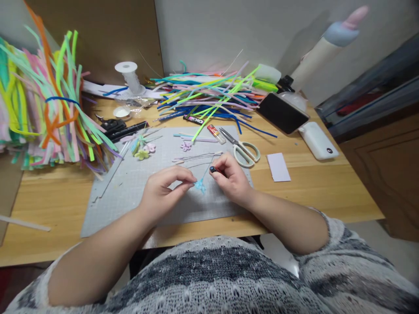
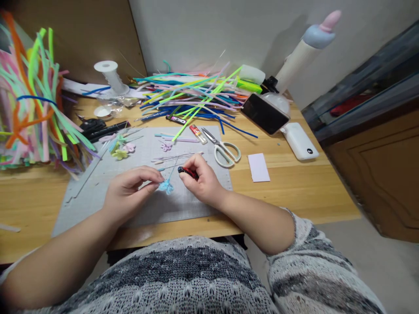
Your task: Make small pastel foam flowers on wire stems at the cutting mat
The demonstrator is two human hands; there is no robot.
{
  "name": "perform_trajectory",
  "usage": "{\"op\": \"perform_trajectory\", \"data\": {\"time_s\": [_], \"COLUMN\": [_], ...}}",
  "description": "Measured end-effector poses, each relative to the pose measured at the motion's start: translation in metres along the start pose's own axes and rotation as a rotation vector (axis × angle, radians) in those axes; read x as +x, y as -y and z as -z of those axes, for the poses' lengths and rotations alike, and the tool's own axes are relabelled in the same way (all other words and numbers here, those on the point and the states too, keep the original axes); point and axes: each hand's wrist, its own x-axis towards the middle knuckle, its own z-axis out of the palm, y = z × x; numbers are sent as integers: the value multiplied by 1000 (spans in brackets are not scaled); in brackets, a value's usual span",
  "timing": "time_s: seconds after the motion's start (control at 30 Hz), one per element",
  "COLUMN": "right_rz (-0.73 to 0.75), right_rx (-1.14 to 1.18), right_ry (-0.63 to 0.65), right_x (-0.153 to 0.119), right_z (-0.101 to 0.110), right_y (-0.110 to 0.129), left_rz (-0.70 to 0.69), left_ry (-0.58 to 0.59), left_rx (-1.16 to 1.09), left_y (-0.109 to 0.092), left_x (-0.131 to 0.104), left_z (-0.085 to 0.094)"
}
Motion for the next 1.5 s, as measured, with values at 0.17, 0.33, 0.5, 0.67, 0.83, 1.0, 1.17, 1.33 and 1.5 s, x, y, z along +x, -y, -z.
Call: {"op": "perform_trajectory", "data": {"time_s": [0.17, 0.33, 0.5, 0.67, 0.83, 1.0, 1.17, 1.33, 1.5], "right_rz": [-29, -72, -118, -133, -84, -68, -22, -8, -23], "right_rx": [-6, 39, 148, 122, 78, 30, -44, -58, -80], "right_ry": [-34, -91, -90, -111, -114, -95, -62, -14, 24], "right_x": [0, 1, 2, 2, 1, 0, -1, -1, -1], "right_z": [0, 0, 0, 1, 2, 1, 1, 0, -3], "right_y": [-2, -4, -2, -2, -3, -2, -1, 3, 7], "left_rz": [25, 46, 53, 53, 58, 52, 51, 57, 75], "left_ry": [4, 37, 38, 34, 59, 61, 57, 52, 47], "left_rx": [21, 38, 51, 58, 63, 59, 59, 58, 55], "left_y": [-2, -3, -4, -4, -4, -4, -4, -4, -5], "left_x": [0, 0, 0, 0, 0, 0, 0, 0, 0], "left_z": [1, 0, 0, 1, 0, 0, 0, 1, 1]}}
